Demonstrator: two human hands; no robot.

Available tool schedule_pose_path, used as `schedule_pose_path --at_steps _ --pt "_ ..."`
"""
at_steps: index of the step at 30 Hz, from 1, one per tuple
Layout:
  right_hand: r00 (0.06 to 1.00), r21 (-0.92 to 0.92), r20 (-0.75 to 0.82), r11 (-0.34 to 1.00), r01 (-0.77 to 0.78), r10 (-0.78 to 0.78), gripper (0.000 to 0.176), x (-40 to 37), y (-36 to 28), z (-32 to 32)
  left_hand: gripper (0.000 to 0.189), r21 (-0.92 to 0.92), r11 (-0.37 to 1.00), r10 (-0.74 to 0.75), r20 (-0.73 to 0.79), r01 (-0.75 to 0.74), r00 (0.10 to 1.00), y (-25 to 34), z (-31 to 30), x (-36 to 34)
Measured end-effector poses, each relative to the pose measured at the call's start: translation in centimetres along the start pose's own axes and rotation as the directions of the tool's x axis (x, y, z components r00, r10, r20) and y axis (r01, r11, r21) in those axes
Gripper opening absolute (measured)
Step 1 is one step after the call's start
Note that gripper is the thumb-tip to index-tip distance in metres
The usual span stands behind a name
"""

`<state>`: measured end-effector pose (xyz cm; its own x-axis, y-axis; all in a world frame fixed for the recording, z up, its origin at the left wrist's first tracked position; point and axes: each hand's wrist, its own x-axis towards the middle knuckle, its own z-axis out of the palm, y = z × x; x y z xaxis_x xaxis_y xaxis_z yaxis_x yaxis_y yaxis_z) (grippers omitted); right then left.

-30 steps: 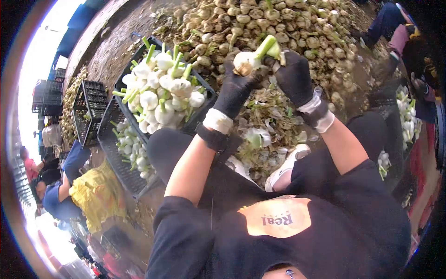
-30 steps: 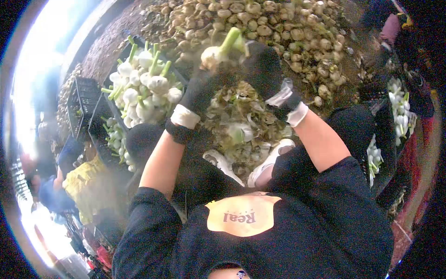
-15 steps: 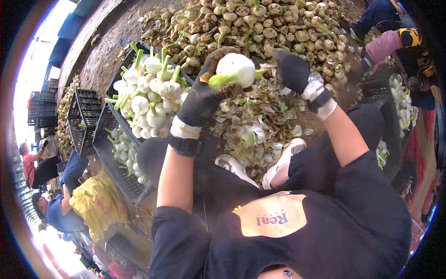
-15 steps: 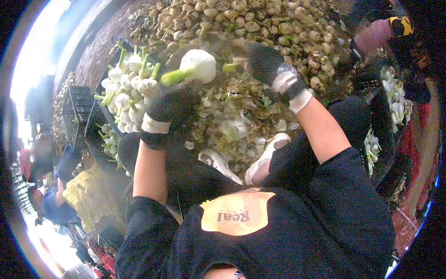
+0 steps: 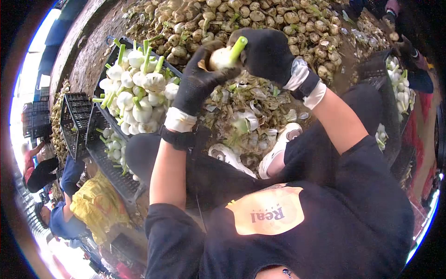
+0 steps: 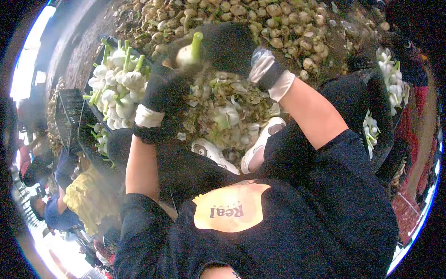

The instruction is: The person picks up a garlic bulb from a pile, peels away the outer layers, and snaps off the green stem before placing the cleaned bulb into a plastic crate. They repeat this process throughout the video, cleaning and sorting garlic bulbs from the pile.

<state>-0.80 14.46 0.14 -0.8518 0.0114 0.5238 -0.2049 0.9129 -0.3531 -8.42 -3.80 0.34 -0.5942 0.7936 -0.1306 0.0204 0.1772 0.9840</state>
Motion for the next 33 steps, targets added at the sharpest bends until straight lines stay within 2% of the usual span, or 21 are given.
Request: schedule_pose_path --at_steps 1,3,4,7,8,10,14,15,18,19,20,21,24,25,26,28,29,30,31,32,33 --pt "0.999 -0.053 -0.011 0.998 -0.045 0.044 0.021 -0.1 0.4 0.3 0.067 0.116 0.97 0.227 -0.123 -0.213 0.966 -0.3 0.1 0.5" --pt "0.997 -0.03 -0.054 0.998 -0.051 0.049 0.018 -0.3 0.2 0.8 0.055 0.236 0.918 0.379 -0.279 -0.32 0.882 -0.3 0.1 0.9" --pt "0.994 -0.005 -0.095 0.999 -0.05 0.049 0.016 -0.2 0.0 1.0 0.045 0.51 0.79 0.533 -0.295 -0.341 0.793 0.0 0.4 0.7" --pt "0.993 0.033 -0.119 0.999 0.004 0.0 0.014 0.1 -0.4 1.2 0.033 0.61 0.647 0.703 -0.246 -0.457 0.667 -0.3 0.4 1.1" --pt "0.994 0.025 -0.103 0.999 -0.038 0.041 0.015 0.1 -0.4 1.3 0.028 0.362 0.823 0.553 -0.338 -0.438 0.761 -0.3 0.5 1.1" --pt "0.987 0.066 -0.059 0.987 -0.144 0.148 0.016 0.6 -0.3 1.2 0.026 0.082 0.923 0.379 -0.377 -0.377 0.845 0.0 0.5 1.2" --pt "0.978 0.086 0.036 0.974 -0.209 0.206 0.018 0.1 1.5 1.9 0.032 -0.341 0.861 0.25 -0.365 -0.379 0.897 -0.3 -0.4 1.0" --pt "0.972 0.041 0.104 0.976 -0.214 0.208 0.018 -0.6 1.9 2.5 0.04 0.156 0.902 0.432 -0.367 -0.403 0.824 -1.7 -1.9 1.1" --pt "0.971 -0.022 0.192 0.989 -0.143 0.145 0.016 -2.3 2.2 2.6 0.073 -0.116 0.88 0.402 -0.335 -0.461 0.852 -3.4 -2.7 2.1" --pt "0.935 0.094 0.352 0.993 -0.073 0.035 0.015 -2.6 2.4 2.6 0.074 0.294 0.882 0.45 -0.291 -0.369 0.844 -3.3 -3.5 1.4" --pt "0.868 0.219 0.488 0.976 -0.02 -0.092 0.015 -2.8 2.5 2.7 0.069 0.437 0.831 0.491 -0.288 -0.344 0.822 -3.2 -3.9 1.0" --pt "0.831 0.098 0.556 0.994 -0.042 -0.02 0.02 -3.5 1.9 2.4 0.064 0.543 0.774 0.533 -0.279 -0.326 0.799 -3.0 -4.0 0.8" --pt "0.93 0.114 0.344 0.978 -0.176 0.128 0.027 -3.1 1.3 1.9 0.057 0.689 0.659 0.62 -0.273 -0.301 0.735 -2.4 -3.6 0.5" --pt "0.931 0.311 0.331 0.914 -0.26 0.153 0.035 -1.8 1.4 1.9 0.061 0.718 0.63 0.643 -0.27 -0.296 0.717 -2.1 -3.2 0.4" --pt "0.932 0.314 0.331 0.915 -0.254 0.145 0.035 -1.0 0.9 2.1 0.065 0.536 0.774 0.561 -0.33 -0.338 0.759 -1.9 -2.7 0.3" --pt "0.983 0.877 0.17 0.443 -0.185 0.073 0.037 0.9 -0.9 1.7 0.053 -0.084 0.876 0.435 -0.287 -0.475 0.854 0.1 -1.7 0.5" --pt "0.903 0.824 0.421 0.378 -0.422 0.092 0.04 1.1 -2.4 0.1 0.045 -0.489 0.75 0.398 -0.206 -0.446 0.894 1.5 -1.3 0.7" --pt "0.889 0.799 0.447 0.403 -0.446 0.098 0.035 0.3 -2.5 1.4 0.041 -0.429 0.779 0.402 -0.217 -0.457 0.89 1.6 -1.2 1.0" --pt "0.875 0.774 0.472 0.427 -0.468 0.103 0.03 -0.3 -2.8 2.3 0.038 -0.131 0.858 0.456 -0.249 -0.497 0.854 1.5 -1.3 0.7" --pt "0.874 0.73 0.478 0.514 -0.45 0.086 0.027 -0.7 -2.6 2.9 0.035 0.387 0.803 0.567 -0.258 -0.454 0.782 1.5 -1.9 0.5" --pt "0.872 0.681 0.484 0.596 -0.425 0.069 0.024 -0.9 -2.6 3.1 0.033 0.481 0.777 0.577 -0.289 -0.405 0.764 1.7 -2.4 0.3"
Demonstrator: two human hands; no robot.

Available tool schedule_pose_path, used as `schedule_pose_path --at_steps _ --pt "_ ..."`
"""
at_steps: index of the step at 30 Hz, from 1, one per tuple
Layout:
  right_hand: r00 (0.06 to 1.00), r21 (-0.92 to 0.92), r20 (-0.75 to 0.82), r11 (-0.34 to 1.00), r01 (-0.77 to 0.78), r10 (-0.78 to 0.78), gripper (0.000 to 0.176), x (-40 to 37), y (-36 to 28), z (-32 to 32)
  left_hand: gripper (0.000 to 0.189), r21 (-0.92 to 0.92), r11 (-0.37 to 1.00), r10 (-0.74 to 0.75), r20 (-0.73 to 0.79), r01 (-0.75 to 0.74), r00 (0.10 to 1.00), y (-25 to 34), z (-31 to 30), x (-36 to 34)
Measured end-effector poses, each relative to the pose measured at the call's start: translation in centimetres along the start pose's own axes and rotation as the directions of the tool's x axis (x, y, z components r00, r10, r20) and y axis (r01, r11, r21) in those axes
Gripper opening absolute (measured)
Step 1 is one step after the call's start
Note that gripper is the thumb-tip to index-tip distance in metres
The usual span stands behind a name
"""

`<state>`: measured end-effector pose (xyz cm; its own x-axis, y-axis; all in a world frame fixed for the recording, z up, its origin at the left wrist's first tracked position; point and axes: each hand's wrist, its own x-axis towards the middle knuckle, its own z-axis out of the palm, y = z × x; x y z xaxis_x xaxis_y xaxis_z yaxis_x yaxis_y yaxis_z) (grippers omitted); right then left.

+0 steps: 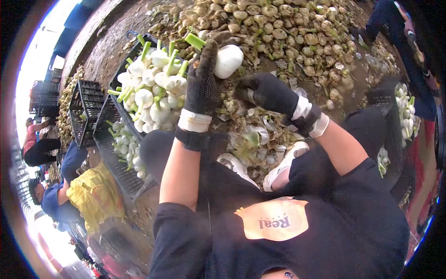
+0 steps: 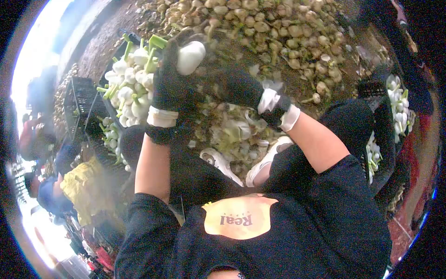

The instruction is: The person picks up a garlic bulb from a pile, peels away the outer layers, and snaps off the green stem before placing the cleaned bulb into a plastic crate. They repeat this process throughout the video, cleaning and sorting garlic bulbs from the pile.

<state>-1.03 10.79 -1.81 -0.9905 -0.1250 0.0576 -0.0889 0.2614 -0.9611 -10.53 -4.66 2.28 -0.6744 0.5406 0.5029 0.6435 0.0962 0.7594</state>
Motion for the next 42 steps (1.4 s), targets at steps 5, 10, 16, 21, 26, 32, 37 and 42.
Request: schedule_pose_path --at_steps 5,10,16,21,26,32,37,42 --pt "0.993 -0.206 0.002 0.971 -0.118 0.121 0.029 0.1 2.7 -0.3 0.033 -0.271 0.93 -0.337 -0.347 0.25 0.875 -1.7 -5.9 1.1" --pt "0.993 -0.264 -0.094 0.96 -0.097 0.075 0.027 1.3 2.6 -0.3 0.045 -0.121 0.944 -0.292 -0.744 0.309 0.601 -5.3 -15.7 0.3" --pt "0.921 -0.547 -0.05 0.782 0.299 -0.387 0.024 13.0 -2.6 1.2 0.042 -0.209 0.912 -0.395 -0.673 0.352 0.625 -13.6 -20.5 -3.0" --pt "0.909 -0.638 0.134 0.668 0.384 -0.395 0.043 26.3 -3.0 5.7 0.026 -0.005 0.885 -0.372 -0.607 0.465 0.702 -12.2 -19.3 -2.9" --pt "0.907 -0.669 0.36 0.617 0.414 -0.218 0.04 33.8 2.3 9.1 0.034 -0.082 0.99 -0.134 -0.786 0.113 0.603 -9.9 -14.9 -0.5" --pt "0.903 -0.19 0.348 0.924 0.332 -0.253 0.029 31.2 -1.8 7.2 0.021 0.192 0.981 0.162 -0.797 -0.011 0.582 -2.8 -13.1 1.6" --pt "0.767 0.221 0.528 0.931 0.29 -0.364 0.025 31.5 -10.2 9.3 0.037 0.322 0.935 0.348 -0.772 -0.145 0.532 0.3 -13.2 1.6" --pt "0.658 0.24 0.629 0.909 0.341 -0.413 0.024 32.9 -14.1 5.6 0.025 0.139 0.99 0.128 -0.843 -0.017 0.523 1.4 -12.5 0.9"
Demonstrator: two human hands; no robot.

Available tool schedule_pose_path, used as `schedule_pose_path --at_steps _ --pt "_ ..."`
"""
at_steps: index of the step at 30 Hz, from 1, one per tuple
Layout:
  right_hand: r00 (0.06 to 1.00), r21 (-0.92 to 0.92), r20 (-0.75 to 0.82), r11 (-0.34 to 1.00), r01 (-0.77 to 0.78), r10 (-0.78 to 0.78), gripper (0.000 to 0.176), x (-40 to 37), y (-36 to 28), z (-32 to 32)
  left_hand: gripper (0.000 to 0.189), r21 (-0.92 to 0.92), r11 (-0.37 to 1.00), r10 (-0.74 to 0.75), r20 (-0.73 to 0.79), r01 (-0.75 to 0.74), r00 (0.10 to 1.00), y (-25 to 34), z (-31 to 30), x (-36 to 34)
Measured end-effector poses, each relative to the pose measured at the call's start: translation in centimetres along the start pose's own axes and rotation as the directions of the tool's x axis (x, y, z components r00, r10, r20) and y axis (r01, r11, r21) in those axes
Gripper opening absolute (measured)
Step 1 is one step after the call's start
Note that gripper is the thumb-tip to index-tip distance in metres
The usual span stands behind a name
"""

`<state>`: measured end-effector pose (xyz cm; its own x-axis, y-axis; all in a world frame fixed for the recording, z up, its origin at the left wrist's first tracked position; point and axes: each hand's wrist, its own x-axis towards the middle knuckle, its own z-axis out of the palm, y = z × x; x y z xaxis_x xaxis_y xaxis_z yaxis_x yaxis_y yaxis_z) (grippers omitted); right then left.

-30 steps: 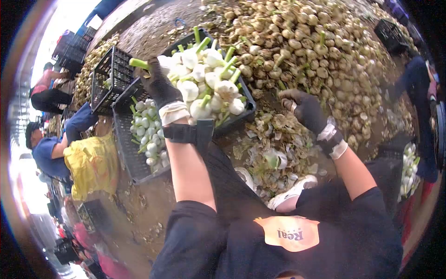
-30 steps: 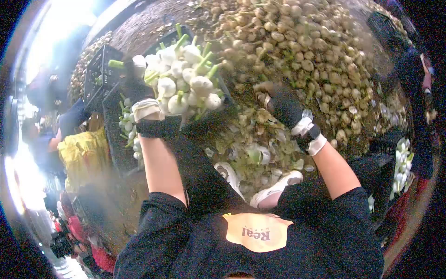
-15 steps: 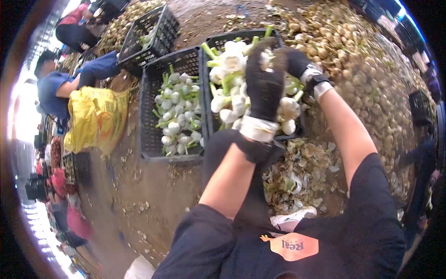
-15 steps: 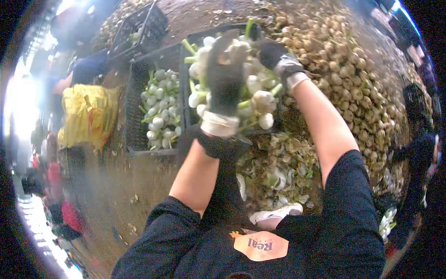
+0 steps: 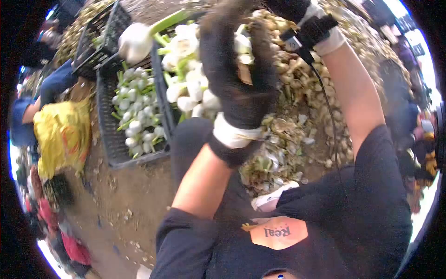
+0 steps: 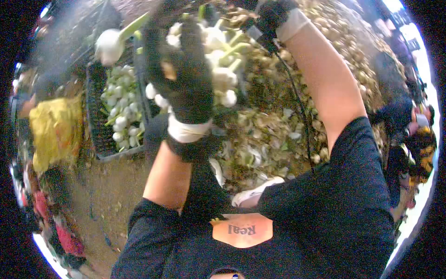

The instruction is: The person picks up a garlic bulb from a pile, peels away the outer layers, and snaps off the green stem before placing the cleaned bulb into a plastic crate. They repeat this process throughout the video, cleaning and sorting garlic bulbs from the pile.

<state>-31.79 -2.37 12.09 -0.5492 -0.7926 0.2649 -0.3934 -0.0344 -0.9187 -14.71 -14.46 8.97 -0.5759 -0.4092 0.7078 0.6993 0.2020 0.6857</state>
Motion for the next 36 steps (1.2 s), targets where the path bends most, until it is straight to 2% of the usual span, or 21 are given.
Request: schedule_pose_path --at_steps 2,4,5,8,10,11,14,15,18,20,21,22,23,25,27,29,31,32,33,35,36 --pt "0.949 -0.641 -0.291 0.711 -0.29 0.124 0.027 -3.4 -0.1 -2.0 0.022 -0.012 0.999 -0.049 -0.022 0.049 0.999 -0.2 0.3 0.2" --pt "0.836 -0.559 -0.504 0.655 -0.508 0.217 0.036 -10.5 8.4 -6.7 0.023 0.004 1.0 -0.004 0.016 0.004 1.0 -0.9 0.4 0.1" --pt "0.842 -0.848 -0.361 0.234 -0.476 0.401 0.023 -13.2 8.4 -7.2 0.023 -0.006 1.0 -0.001 0.012 0.001 1.0 -1.0 0.5 -0.1" --pt "0.756 -0.81 -0.294 0.268 -0.522 0.585 0.032 -24.8 18.0 -6.7 0.023 -0.184 0.981 -0.049 0.048 0.057 0.998 -1.8 1.9 -1.1" --pt "0.617 -0.607 -0.435 0.292 -0.739 0.656 0.043 -26.7 19.2 -2.8 0.023 -0.206 0.975 -0.066 0.096 0.085 0.993 -1.6 2.6 -1.9" --pt "0.749 -0.643 -0.492 0.395 -0.656 0.444 0.049 -28.1 22.3 -1.8 0.023 -0.222 0.968 -0.084 0.14 0.114 0.987 -1.7 2.8 -2.1" --pt "0.701 -0.471 -0.637 0.558 -0.683 0.32 0.05 -30.1 28.4 -1.0 0.023 -0.206 0.964 -0.125 0.207 0.168 0.97 -1.8 3.6 -2.7" --pt "0.531 -0.055 -0.679 0.686 -0.726 0.508 0.048 -30.0 27.5 -0.3 0.023 -0.212 0.95 -0.177 0.237 0.228 0.955 -1.8 3.9 -3.0" --pt "0.448 0.009 -0.814 0.779 -0.627 0.369 0.037 -29.2 26.2 0.3 0.022 -0.132 0.959 -0.2 0.31 0.25 0.929 -2.2 4.5 -3.4" --pt "0.503 -0.253 -0.81 0.593 -0.765 0.302 0.034 -28.9 19.7 0.3 0.023 -0.094 0.942 -0.257 0.422 0.324 0.869 -2.6 4.9 -3.9" --pt "0.374 -0.245 -0.858 0.359 -0.9 0.351 0.033 -27.6 15.7 0.9 0.023 -0.103 0.939 -0.254 0.43 0.327 0.867 -3.0 5.3 -4.4" --pt "0.344 -0.193 -0.917 0.528 -0.827 0.204 0.034 -26.9 11.8 2.1 0.027 -0.045 0.945 -0.261 0.495 0.325 0.829 -3.7 5.9 -5.3" --pt "0.413 -0.257 -0.9 0.596 -0.761 0.139 0.032 -27.3 10.5 1.8 0.031 0.011 0.949 -0.268 0.557 0.316 0.786 -4.6 6.5 -6.4" --pt "0.522 -0.221 -0.842 0.795 -0.565 0.137 0.03 -26.9 5.0 2.8 0.041 -0.059 0.914 -0.288 0.603 0.402 0.744 -6.8 7.8 -9.7" --pt "0.559 0.039 -0.783 0.918 -0.395 0.274 0.033 -27.7 1.7 3.4 0.049 0.055 0.808 -0.446 0.706 0.586 0.549 -6.6 8.5 -11.2" --pt "0.553 0.262 -0.762 0.942 -0.211 0.336 0.036 -27.8 -1.1 6.0 0.055 -0.076 0.829 -0.347 0.707 0.554 0.617 -2.5 8.5 -9.8" --pt "0.603 -0.174 -0.793 0.917 -0.358 0.085 0.036 -27.2 -3.3 8.1 0.053 -0.098 0.835 -0.323 0.709 0.542 0.627 -1.1 8.8 -9.8" --pt "0.516 -0.004 -0.818 0.895 -0.447 0.254 0.039 -26.7 -5.0 9.1 0.052 -0.066 0.883 -0.297 0.689 0.465 0.661 -0.3 8.9 -10.2" --pt "0.538 -0.146 -0.837 0.909 -0.39 0.096 0.04 -27.6 -2.3 8.9 0.052 -0.073 0.882 -0.289 0.696 0.465 0.657 -0.1 9.0 -10.4" --pt "0.385 0.147 -0.886 0.945 -0.292 0.257 0.031 -27.5 -3.2 10.6 0.054 -0.102 0.98 -0.056 0.68 0.171 0.731 -0.4 9.1 -11.0" --pt "0.383 0.148 -0.888 0.947 -0.286 0.254 0.031 -27.6 -3.0 10.9 0.056 -0.096 0.983 -0.053 0.663 0.155 0.747 -0.1 9.3 -11.1"
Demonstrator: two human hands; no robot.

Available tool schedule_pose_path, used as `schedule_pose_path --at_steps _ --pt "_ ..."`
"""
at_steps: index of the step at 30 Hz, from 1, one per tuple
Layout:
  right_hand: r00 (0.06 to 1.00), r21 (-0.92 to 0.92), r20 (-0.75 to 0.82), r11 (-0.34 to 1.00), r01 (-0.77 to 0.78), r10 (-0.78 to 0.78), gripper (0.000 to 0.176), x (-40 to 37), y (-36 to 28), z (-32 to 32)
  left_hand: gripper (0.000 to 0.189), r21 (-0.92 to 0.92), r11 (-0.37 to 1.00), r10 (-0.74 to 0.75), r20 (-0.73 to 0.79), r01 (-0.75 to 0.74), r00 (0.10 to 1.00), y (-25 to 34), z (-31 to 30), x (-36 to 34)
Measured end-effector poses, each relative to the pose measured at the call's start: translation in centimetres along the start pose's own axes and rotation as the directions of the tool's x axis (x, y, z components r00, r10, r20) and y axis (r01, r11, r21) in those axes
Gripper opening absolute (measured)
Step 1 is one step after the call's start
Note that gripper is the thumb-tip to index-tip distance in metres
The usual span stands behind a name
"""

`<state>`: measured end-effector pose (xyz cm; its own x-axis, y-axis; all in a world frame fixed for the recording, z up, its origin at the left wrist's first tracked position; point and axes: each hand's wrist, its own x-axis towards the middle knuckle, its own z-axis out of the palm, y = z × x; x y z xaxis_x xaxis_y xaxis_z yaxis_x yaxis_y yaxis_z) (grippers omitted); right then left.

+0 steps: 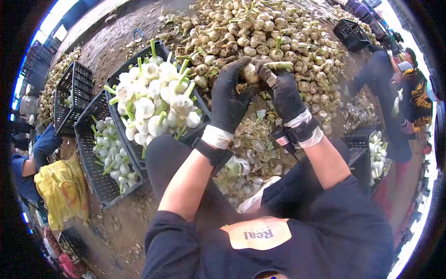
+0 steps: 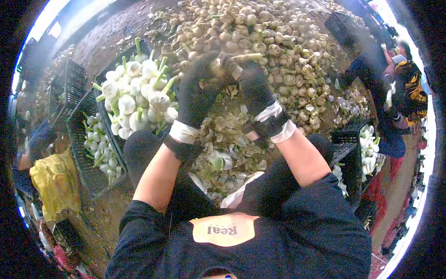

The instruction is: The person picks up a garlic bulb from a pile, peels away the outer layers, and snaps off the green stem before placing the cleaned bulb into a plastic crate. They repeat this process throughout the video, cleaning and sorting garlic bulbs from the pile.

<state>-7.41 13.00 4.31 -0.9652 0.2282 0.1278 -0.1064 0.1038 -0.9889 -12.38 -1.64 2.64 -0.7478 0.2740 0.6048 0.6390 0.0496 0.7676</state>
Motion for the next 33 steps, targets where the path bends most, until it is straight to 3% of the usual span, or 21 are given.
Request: schedule_pose_path --at_steps 4,7,10,11,12,13,15,17,18,19,20,21,22,23,24,25,27,28,29,31,33 --pt "0.998 0.092 -0.034 0.995 -0.045 0.048 0.028 -0.7 0.6 -0.4 0.056 0.079 0.997 -0.011 0.046 0.007 0.999 0.8 -0.2 -0.2" --pt "0.998 0.199 0.022 0.978 -0.063 0.06 0.028 -0.5 1.6 -0.8 0.055 0.029 1.0 0.009 0.017 -0.01 1.0 0.4 0.1 -0.4" --pt "0.999 0.264 0.025 0.964 -0.027 0.021 0.024 -0.6 2.3 -1.0 0.048 -0.086 0.991 -0.095 0.049 0.099 0.994 0.3 0.0 -0.7" --pt "1.0 0.249 0.008 0.968 0.002 -0.004 0.022 -0.7 2.4 -1.0 0.048 -0.394 0.865 -0.293 0.104 0.31 0.95 0.3 0.0 -0.7" --pt "0.999 0.245 0.045 0.969 0.0 -0.011 0.02 -0.5 3.0 -1.4 0.048 -0.641 0.605 -0.449 0.216 0.473 0.867 0.4 0.0 -0.6" --pt "0.999 0.249 0.044 0.969 -0.001 -0.01 0.02 -0.4 3.7 -1.7 0.048 -0.638 0.606 -0.45 0.218 0.475 0.866 -0.4 -0.1 -0.9" --pt "0.993 0.03 0.037 0.993 0.114 -0.116 0.024 -0.3 4.1 -1.9 0.044 -0.787 0.051 -0.495 0.514 0.614 0.7 -2.0 -0.2 -1.3" --pt "0.985 -0.075 0.025 0.983 0.17 -0.168 0.026 -0.4 3.5 -2.3 0.042 -0.801 0.292 -0.397 0.396 0.523 0.828 -2.2 0.4 -1.8" --pt "0.953 -0.253 0.041 0.92 0.3 -0.3 0.024 -0.2 2.6 -2.6 0.041 -0.454 0.864 -0.139 0.204 0.219 0.969 -2.3 0.5 -1.6" --pt "0.93 -0.337 0.062 0.87 0.361 -0.362 0.023 0.0 2.6 -2.7 0.042 -0.175 0.985 0.039 0.206 -0.002 0.978 -2.4 0.6 -1.6" --pt "0.902 -0.417 0.082 0.808 0.416 -0.423 0.022 0.2 2.6 -2.8 0.043 0.114 0.964 0.215 0.2 -0.241 0.956 -2.5 0.6 -1.5" --pt "0.892 -0.407 0.059 0.805 0.431 -0.448 0.021 0.2 3.2 -2.7 0.048 -0.155 0.987 -0.016 0.213 0.05 0.977 -1.7 0.5 -1.2" --pt "0.882 -0.398 0.034 0.804 0.443 -0.469 0.019 0.1 4.0 -2.7 0.053 -0.397 0.853 -0.235 0.289 0.339 0.928 -0.8 0.5 -1.0" --pt "0.873 -0.39 0.009 0.802 0.452 -0.488 0.017 -0.1 4.7 -2.8 0.057 -0.5 0.596 -0.394 0.5 0.628 0.772 -1.9 0.6 -1.2" --pt "0.866 -0.454 -0.035 0.78 0.431 -0.499 0.021 -0.4 4.3 -2.7 0.061 -0.486 0.254 -0.516 0.663 0.836 0.542 -2.1 0.6 -0.9" --pt "0.867 -0.453 -0.039 0.782 0.427 -0.496 0.021 -0.5 3.9 -2.5 0.061 -0.482 0.253 -0.517 0.666 0.839 0.538 -1.8 1.2 -1.3" --pt "0.839 -0.754 -0.105 0.593 0.283 -0.533 0.026 -0.7 2.7 -1.9 0.065 -0.581 0.492 -0.56 0.36 0.649 0.746 -0.5 3.0 -2.3" --pt "0.853 -0.722 -0.012 0.595 0.354 -0.522 0.025 -1.2 1.8 -1.8 0.069 -0.367 0.765 -0.445 0.293 0.529 0.846 -1.8 3.5 -2.9" --pt "0.725 -0.722 0.051 0.477 0.502 -0.686 0.022 -0.7 4.0 -2.1 0.076 -0.1 0.934 -0.317 0.219 0.344 0.923 -3.0 4.0 -3.5" --pt "0.866 -0.681 0.038 0.621 0.387 -0.498 0.022 -1.2 5.4 -1.3 0.063 -0.509 0.698 -0.461 0.218 0.503 0.86 -0.4 3.2 -3.1" --pt "0.925 -0.636 0.038 0.705 0.315 -0.379 0.024 -1.4 5.5 -1.0 0.041 -0.408 0.696 -0.545 0.237 0.591 0.804 -0.9 1.8 -1.8"
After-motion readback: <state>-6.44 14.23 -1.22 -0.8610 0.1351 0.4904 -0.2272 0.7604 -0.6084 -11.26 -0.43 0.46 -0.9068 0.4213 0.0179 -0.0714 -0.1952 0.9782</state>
